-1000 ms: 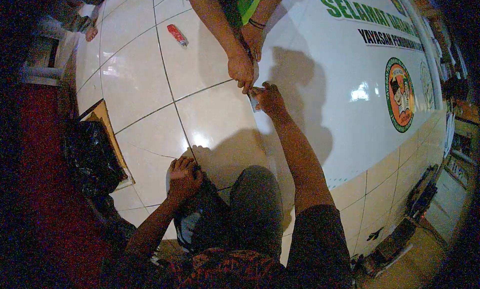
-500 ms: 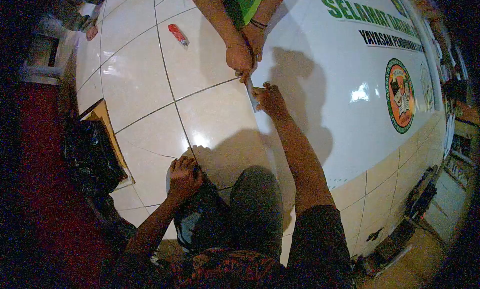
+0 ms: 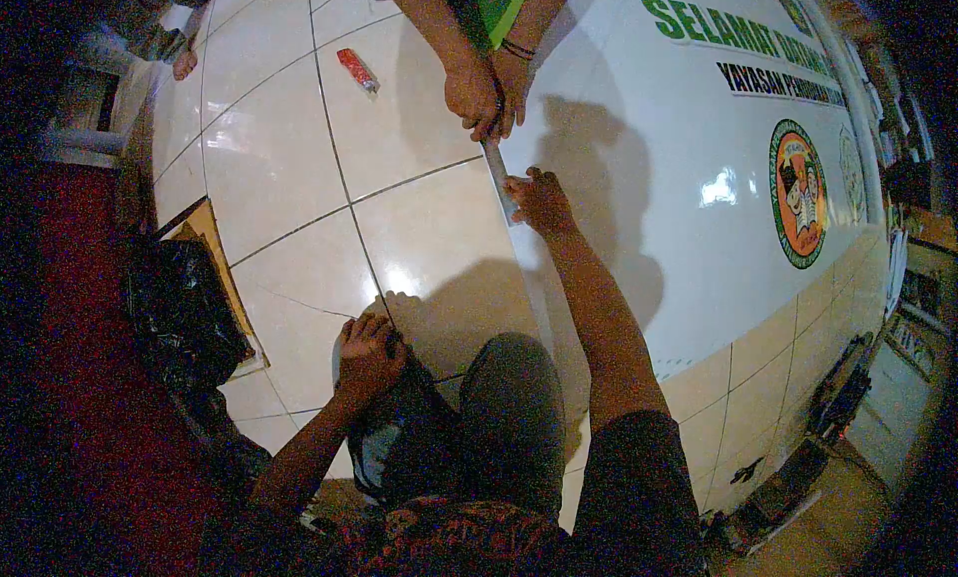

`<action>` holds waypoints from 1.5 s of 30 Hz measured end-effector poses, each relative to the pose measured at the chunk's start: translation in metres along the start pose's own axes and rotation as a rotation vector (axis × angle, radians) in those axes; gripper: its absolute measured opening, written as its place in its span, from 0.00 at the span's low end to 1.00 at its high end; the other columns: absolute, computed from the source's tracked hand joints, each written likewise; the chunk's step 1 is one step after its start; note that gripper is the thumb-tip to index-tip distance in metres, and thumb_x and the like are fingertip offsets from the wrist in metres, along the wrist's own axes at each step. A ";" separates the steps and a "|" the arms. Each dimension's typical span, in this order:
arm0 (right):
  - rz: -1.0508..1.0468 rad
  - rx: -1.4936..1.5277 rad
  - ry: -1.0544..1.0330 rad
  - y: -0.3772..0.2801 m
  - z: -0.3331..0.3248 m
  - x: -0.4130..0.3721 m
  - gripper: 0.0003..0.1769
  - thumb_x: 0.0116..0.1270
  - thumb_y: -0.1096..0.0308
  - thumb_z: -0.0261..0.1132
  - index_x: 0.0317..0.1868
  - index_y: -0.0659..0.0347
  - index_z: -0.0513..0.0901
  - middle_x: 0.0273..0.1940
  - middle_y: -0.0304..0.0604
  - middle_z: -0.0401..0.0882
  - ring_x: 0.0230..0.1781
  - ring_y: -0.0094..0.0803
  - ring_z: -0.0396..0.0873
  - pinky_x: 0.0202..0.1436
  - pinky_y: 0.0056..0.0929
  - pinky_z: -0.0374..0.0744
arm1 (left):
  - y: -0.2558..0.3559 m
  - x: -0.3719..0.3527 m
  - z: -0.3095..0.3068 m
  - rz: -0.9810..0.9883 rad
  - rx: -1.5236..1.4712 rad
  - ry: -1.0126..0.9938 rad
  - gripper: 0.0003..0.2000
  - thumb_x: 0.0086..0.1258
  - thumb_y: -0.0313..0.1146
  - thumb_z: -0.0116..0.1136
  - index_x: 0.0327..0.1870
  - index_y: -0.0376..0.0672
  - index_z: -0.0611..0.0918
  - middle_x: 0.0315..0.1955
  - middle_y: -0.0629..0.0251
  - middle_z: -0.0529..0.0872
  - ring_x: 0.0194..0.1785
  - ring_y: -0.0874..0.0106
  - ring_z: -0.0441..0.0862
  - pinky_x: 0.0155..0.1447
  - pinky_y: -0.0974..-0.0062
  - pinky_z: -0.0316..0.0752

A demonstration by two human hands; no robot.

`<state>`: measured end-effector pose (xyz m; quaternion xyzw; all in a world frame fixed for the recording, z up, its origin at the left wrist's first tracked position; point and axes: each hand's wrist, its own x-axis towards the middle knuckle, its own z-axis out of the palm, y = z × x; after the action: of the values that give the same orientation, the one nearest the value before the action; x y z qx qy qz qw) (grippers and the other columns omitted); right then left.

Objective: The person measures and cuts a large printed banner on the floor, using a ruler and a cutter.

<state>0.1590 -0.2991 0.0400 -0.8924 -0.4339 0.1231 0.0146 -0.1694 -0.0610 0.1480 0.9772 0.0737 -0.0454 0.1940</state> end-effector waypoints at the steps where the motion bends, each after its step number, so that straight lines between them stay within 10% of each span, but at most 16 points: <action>1: -0.016 -0.028 0.013 0.000 -0.002 -0.001 0.35 0.43 0.55 0.80 0.56 0.49 0.85 0.63 0.24 0.78 0.62 0.44 0.73 0.59 0.48 0.76 | 0.001 0.001 -0.001 -0.005 0.009 0.003 0.16 0.56 0.39 0.63 0.41 0.38 0.85 0.49 0.56 0.84 0.62 0.54 0.76 0.69 0.48 0.65; 45: 0.014 -0.061 -0.121 0.002 -0.002 0.005 0.37 0.47 0.51 0.78 0.60 0.48 0.83 0.67 0.24 0.75 0.65 0.48 0.72 0.62 0.45 0.76 | 0.002 0.000 -0.003 -0.026 0.002 -0.029 0.15 0.58 0.38 0.63 0.42 0.37 0.85 0.49 0.56 0.84 0.62 0.56 0.76 0.70 0.48 0.64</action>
<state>0.1637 -0.2965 0.0406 -0.8863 -0.4314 0.1639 -0.0397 -0.1686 -0.0616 0.1516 0.9756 0.0834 -0.0623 0.1936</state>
